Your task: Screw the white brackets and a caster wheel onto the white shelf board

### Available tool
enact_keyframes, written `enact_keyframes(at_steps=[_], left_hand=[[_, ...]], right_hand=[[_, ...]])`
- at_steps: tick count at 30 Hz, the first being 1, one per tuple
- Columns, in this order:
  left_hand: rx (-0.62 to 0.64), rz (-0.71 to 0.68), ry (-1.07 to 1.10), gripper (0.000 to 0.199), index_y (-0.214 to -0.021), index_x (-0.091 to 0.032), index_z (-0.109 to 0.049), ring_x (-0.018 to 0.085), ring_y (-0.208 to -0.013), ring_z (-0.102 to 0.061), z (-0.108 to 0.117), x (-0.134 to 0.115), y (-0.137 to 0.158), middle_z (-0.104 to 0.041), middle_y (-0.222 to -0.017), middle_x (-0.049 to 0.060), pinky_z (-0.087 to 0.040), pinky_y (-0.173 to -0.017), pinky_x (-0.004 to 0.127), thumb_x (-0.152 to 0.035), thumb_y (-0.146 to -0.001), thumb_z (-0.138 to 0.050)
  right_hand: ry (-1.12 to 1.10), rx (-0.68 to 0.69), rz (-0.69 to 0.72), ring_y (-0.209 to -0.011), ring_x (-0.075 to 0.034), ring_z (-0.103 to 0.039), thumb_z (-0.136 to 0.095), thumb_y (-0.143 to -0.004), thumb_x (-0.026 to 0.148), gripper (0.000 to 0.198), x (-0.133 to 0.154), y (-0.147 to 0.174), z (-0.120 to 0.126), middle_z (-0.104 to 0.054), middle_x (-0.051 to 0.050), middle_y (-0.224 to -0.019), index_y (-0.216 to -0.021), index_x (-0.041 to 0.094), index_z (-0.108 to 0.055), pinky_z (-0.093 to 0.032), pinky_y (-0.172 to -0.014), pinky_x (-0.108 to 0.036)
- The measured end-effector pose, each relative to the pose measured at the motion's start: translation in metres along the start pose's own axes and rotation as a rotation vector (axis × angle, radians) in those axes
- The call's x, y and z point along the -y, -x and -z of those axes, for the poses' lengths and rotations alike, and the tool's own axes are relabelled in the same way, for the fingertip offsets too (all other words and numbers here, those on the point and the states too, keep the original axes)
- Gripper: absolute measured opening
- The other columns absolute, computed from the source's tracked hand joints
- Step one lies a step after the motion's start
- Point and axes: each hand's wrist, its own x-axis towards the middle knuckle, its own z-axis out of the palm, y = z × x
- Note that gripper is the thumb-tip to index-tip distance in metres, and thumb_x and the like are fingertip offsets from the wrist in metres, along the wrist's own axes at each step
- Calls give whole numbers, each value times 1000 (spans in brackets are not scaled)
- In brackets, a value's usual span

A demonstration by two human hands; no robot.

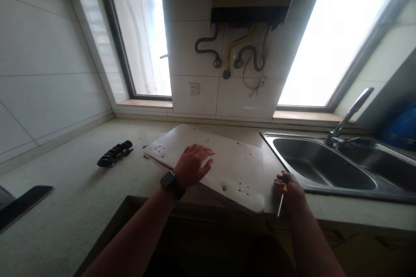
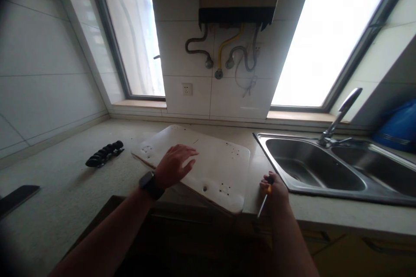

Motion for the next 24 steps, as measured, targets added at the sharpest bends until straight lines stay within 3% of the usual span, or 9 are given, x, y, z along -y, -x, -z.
enact_keyframes(at_steps=[4,8,13,24], left_hand=[[10,25,187,21,-113,-24,-65,18,-94,-53,8,-43,40,-65,-99,1,-41,-88,36,-24,-96,-52],[131,67,223,34,-127,-27,-57,19,-87,-56,-6,-67,71,-64,-96,2,-41,-78,34,-24,-94,-55],[219,144,117,54,-147,-29,-40,21,-71,-57,-29,-77,82,-63,-82,1,-35,-61,33,-25,-94,-50],[324,361,273,56,-156,-35,-32,24,-71,-63,-47,-80,89,-70,-85,6,-38,-65,35,-38,-101,-42]], right_hand=[[10,61,-63,-52,-7,-42,-74,-64,25,48,-17,-5,8,-49,1,-74,-105,20,-50,-30,-35,-14],[43,96,-49,-52,-8,-42,-75,-66,28,49,-22,-3,14,-51,1,-74,-109,22,-52,-30,-36,-15],[111,91,10,-53,-10,-45,-76,-69,30,47,-26,0,14,-53,1,-75,-110,23,-54,-33,-37,-18],[167,111,28,-54,-9,-44,-75,-73,34,48,-26,2,13,-53,1,-76,-114,23,-55,-34,-38,-19]])
